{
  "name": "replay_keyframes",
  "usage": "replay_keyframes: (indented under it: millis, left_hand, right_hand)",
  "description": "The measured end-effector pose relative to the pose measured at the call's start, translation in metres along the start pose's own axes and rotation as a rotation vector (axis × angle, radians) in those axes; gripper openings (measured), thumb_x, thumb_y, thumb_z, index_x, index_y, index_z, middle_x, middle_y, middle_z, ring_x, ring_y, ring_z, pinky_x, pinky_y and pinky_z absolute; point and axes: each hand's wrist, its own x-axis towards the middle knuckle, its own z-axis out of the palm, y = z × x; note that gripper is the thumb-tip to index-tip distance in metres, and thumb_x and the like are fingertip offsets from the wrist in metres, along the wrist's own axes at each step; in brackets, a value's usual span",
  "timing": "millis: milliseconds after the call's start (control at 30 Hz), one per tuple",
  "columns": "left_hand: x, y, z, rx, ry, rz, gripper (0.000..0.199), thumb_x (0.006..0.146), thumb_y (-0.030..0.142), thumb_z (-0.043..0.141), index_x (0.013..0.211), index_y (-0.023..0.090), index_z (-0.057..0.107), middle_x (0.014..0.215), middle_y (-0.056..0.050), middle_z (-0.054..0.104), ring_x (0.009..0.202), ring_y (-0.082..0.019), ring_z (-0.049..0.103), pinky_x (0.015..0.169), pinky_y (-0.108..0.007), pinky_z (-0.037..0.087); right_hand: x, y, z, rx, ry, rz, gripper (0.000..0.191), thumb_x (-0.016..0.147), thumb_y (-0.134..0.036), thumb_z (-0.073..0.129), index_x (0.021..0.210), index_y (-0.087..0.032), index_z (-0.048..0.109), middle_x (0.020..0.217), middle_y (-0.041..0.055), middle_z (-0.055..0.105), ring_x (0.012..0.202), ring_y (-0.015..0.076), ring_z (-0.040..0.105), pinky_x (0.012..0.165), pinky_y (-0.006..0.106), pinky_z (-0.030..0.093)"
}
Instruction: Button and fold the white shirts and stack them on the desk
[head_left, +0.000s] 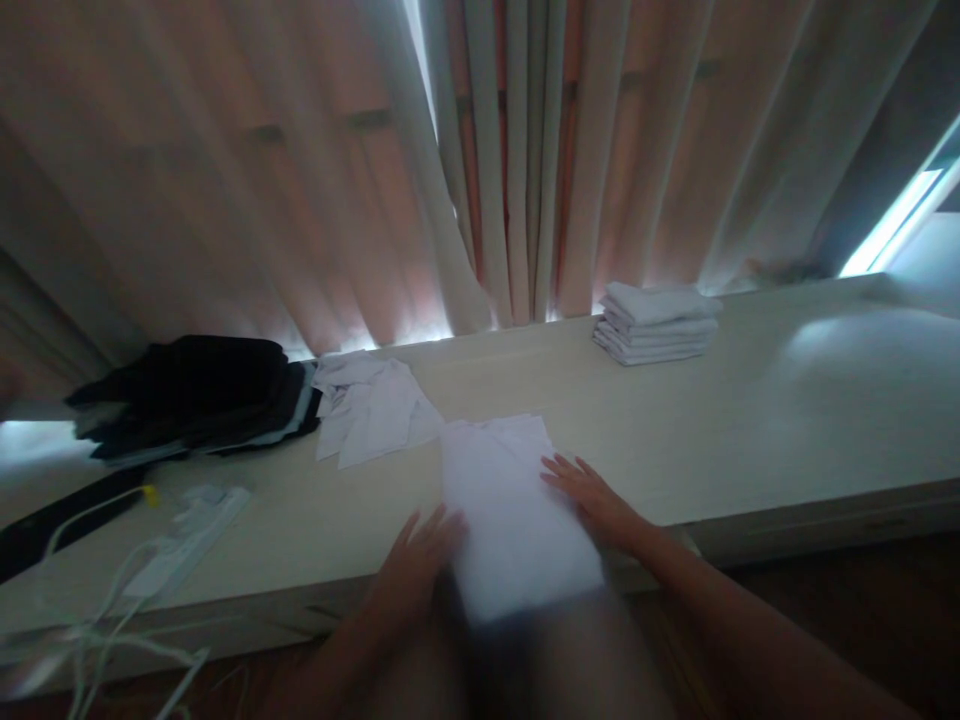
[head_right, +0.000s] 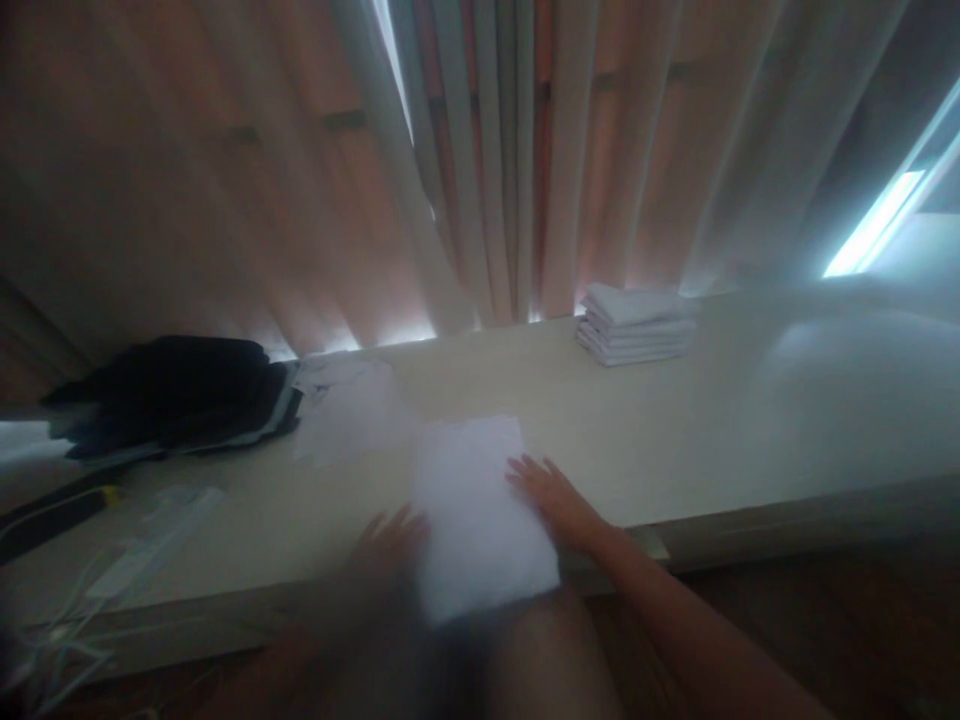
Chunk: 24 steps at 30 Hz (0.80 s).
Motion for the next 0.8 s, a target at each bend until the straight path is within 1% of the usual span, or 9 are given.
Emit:
replay_keyframes:
  millis: [67,133,233,300,400,533,600,700,800]
  left_hand:
    - [-0.012,0.013,0.004,-0.006,-0.037,0.005,0.087,0.082,0.005,0.042,0.156,0.038,0.009,0.162,0.001,0.024,0.150,-0.025,0.018,0.120,-0.057,0.008]
    - [-0.015,0.030,0.007,-0.007,-0.064,-0.017,0.090,0.081,0.007,0.045,0.156,0.037,0.007,0.164,-0.002,0.018,0.150,-0.029,0.016,0.118,-0.061,0.011]
    - [-0.004,0.050,0.012,0.019,-0.054,-0.101,0.089,0.081,0.003,0.043,0.155,0.039,0.008,0.164,-0.002,0.015,0.150,-0.031,0.016,0.116,-0.064,0.014]
    - [0.008,0.055,0.016,0.033,-0.023,-0.155,0.089,0.082,-0.001,0.039,0.154,0.043,0.010,0.164,-0.001,0.018,0.150,-0.030,0.019,0.115,-0.065,0.016]
    - [0.023,0.048,0.019,0.008,0.035,-0.181,0.084,0.085,-0.001,0.036,0.152,0.046,0.019,0.162,0.000,0.026,0.147,-0.029,0.026,0.115,-0.062,0.016]
    - [0.028,0.030,0.016,-0.090,0.030,-0.053,0.068,0.091,0.015,0.048,0.150,0.043,0.030,0.160,-0.002,0.031,0.146,-0.030,0.030,0.118,-0.054,0.016]
    - [0.025,0.023,0.012,-0.135,0.013,0.017,0.064,0.092,0.025,0.052,0.150,0.043,0.031,0.160,-0.002,0.031,0.146,-0.030,0.029,0.118,-0.053,0.018]
    - [0.014,0.017,-0.001,-0.201,0.011,0.086,0.057,0.094,0.037,0.051,0.148,0.044,0.035,0.159,-0.001,0.033,0.147,-0.029,0.027,0.118,-0.054,0.019]
    - [0.000,0.018,-0.019,-0.283,0.015,0.141,0.054,0.093,0.045,0.052,0.145,0.045,0.040,0.157,0.000,0.037,0.146,-0.029,0.029,0.118,-0.056,0.020]
  right_hand:
    - [-0.016,0.005,-0.005,-0.046,-0.036,-0.092,0.057,0.097,-0.017,0.040,0.151,-0.031,0.034,0.160,0.0028,0.028,0.150,0.0228,0.017,0.121,0.055,0.010]
    - [-0.026,0.005,-0.008,-0.081,-0.088,-0.158,0.067,0.093,-0.008,0.039,0.153,-0.035,0.028,0.160,0.0010,0.028,0.150,0.0230,0.017,0.121,0.056,0.010]
    - [-0.027,0.001,-0.008,-0.102,-0.117,-0.212,0.078,0.088,-0.001,0.040,0.155,-0.036,0.021,0.161,0.0009,0.025,0.150,0.0240,0.017,0.121,0.056,0.009]
    - [-0.021,-0.003,-0.010,-0.093,-0.121,-0.218,0.081,0.086,-0.002,0.044,0.155,-0.035,0.019,0.162,0.0018,0.023,0.150,0.0248,0.016,0.121,0.056,0.006]
    - [-0.010,-0.006,-0.015,-0.045,-0.159,-0.212,0.082,0.083,-0.010,0.052,0.156,-0.033,0.021,0.161,0.0038,0.025,0.150,0.0267,0.014,0.121,0.056,0.001]
    - [-0.005,-0.004,-0.019,0.038,-0.233,-0.210,0.078,0.081,-0.020,0.059,0.153,-0.033,0.031,0.160,0.0044,0.030,0.150,0.0286,0.017,0.119,0.057,-0.002]
    - [-0.007,-0.004,-0.020,0.065,-0.258,-0.196,0.076,0.080,-0.018,0.056,0.152,-0.033,0.034,0.159,0.0038,0.030,0.150,0.0284,0.018,0.119,0.058,-0.001]
    - [-0.015,-0.012,-0.024,0.124,-0.266,-0.195,0.078,0.076,-0.013,0.054,0.150,-0.033,0.038,0.157,0.0043,0.035,0.148,0.0278,0.023,0.119,0.058,0.001]
    - [-0.030,-0.026,-0.031,0.194,-0.260,-0.254,0.079,0.075,-0.017,0.056,0.150,-0.035,0.037,0.156,0.0043,0.037,0.146,0.0281,0.029,0.120,0.056,0.001]
